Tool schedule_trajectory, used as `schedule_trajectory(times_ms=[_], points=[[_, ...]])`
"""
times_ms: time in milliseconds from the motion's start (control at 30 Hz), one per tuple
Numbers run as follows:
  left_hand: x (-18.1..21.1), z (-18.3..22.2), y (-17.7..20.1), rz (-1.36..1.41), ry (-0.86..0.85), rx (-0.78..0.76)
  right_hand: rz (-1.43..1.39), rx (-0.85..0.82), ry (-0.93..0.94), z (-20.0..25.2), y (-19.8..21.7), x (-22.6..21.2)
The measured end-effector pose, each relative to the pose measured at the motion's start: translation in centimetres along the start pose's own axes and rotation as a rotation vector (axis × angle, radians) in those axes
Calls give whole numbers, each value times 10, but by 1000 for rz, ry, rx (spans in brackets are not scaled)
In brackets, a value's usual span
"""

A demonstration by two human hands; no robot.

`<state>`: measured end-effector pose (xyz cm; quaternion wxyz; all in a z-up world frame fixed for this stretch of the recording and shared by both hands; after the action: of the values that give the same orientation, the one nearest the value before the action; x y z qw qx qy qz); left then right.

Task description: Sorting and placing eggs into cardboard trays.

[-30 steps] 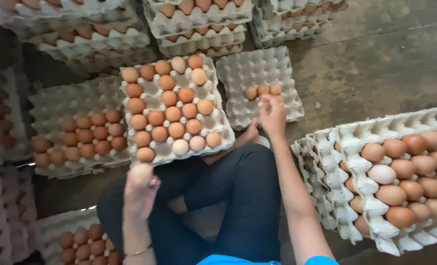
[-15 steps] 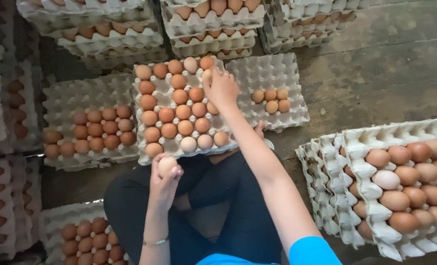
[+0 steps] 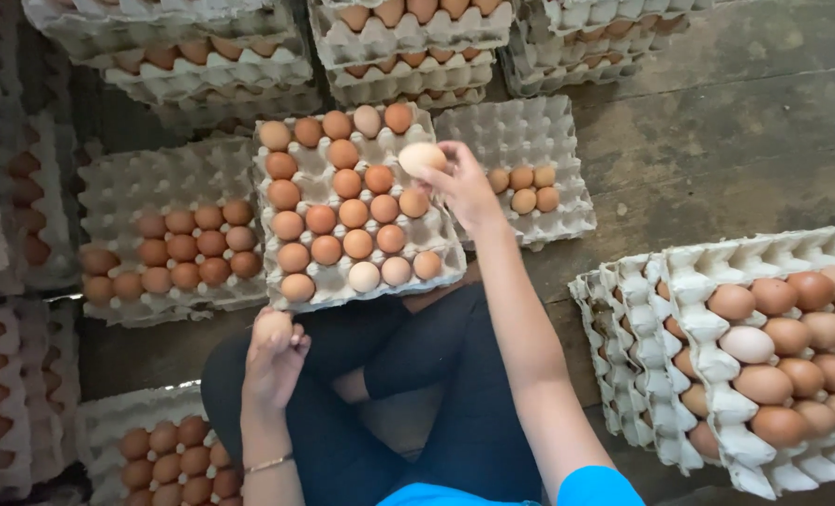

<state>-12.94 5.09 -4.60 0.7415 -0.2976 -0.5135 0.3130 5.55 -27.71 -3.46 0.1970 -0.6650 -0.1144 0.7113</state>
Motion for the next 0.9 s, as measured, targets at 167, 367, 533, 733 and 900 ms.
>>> schedule_trajectory(times_ms=[167,367,533,733,900], points=[[-7,-5,20,-11,20,-10,-334,-142,-36,66,1,-28],[-9,-3,22,-59,24,-2,-420,-193,-44,102,25,-33],[-7,-2,16,-87,34,18,-236,-74,-25,99,61,-36],[-7,-2,14,-151,51,45,635,114,42,44,169,3],[-5,-2,9,-171,20,31,1296,17,207,13,178,22]])
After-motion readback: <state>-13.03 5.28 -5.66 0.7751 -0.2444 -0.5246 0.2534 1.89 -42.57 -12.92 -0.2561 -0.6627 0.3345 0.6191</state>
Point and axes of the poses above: each hand's wrist, its own z-axis away from the middle knuckle, its own y-axis out of the back of the hand, x = y × z, the point moved 8 cm from there along -z, towards the middle knuckle, and after that the axes turned 4 degrees about y, right-handed, at the moved point
